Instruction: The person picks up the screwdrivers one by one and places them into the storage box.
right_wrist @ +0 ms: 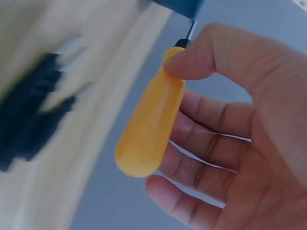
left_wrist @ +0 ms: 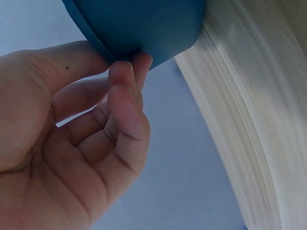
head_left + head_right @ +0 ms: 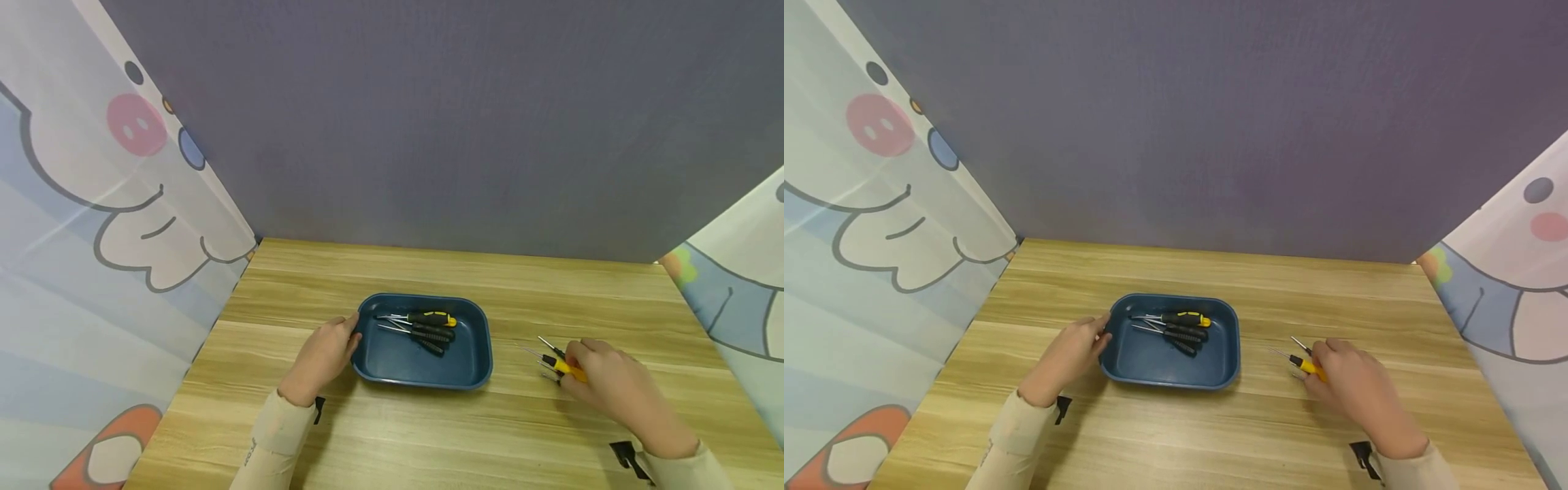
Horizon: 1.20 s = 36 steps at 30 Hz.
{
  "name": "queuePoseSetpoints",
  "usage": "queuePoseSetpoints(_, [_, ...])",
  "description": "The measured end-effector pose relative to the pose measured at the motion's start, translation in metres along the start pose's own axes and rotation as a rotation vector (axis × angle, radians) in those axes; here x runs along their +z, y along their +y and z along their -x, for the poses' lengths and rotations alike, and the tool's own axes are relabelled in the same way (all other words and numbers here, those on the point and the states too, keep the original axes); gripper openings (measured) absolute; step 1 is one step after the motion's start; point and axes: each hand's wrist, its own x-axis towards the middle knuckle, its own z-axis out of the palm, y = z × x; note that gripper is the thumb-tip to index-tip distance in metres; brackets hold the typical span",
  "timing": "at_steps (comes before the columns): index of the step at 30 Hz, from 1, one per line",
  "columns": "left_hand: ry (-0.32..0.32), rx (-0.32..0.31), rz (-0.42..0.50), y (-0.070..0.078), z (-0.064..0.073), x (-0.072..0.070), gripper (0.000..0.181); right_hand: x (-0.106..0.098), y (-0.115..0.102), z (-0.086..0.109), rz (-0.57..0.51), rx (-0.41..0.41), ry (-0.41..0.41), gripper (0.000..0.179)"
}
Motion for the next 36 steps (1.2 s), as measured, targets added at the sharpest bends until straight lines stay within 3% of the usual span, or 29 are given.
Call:
queuePoseSetpoints(7, [0.003,0.006,-0.008,0.0,-0.001,0.0,0.04,-0.017,-0.015,-0.041,-0.016,-0.067,0.013,0.018])
queuePoseSetpoints(12, [0.004,0.007,-0.009,0.001,-0.001,-0.001,0.039,-0.018,-0.036,-0.071,-0.008,-0.12,-0.011,0.019])
queuePoseSetpoints(26, [-0.011,-0.013,-0.013,0.001,-0.001,-0.001,0.04,0.004,-0.096,-0.15,-0.046,-0.241,-0.131,0.02])
queuePoseSetpoints(31, [-0.005,-0.009,-0.011,0.001,-0.002,-0.001,0.039,0.021,-0.108,-0.169,-0.029,-0.274,-0.117,0.018])
queuePoseSetpoints(36, [-0.002,-0.011,-0.007,0.001,-0.001,-0.001,0.039,0.037,-0.119,-0.18,-0.025,-0.272,-0.164,0.017])
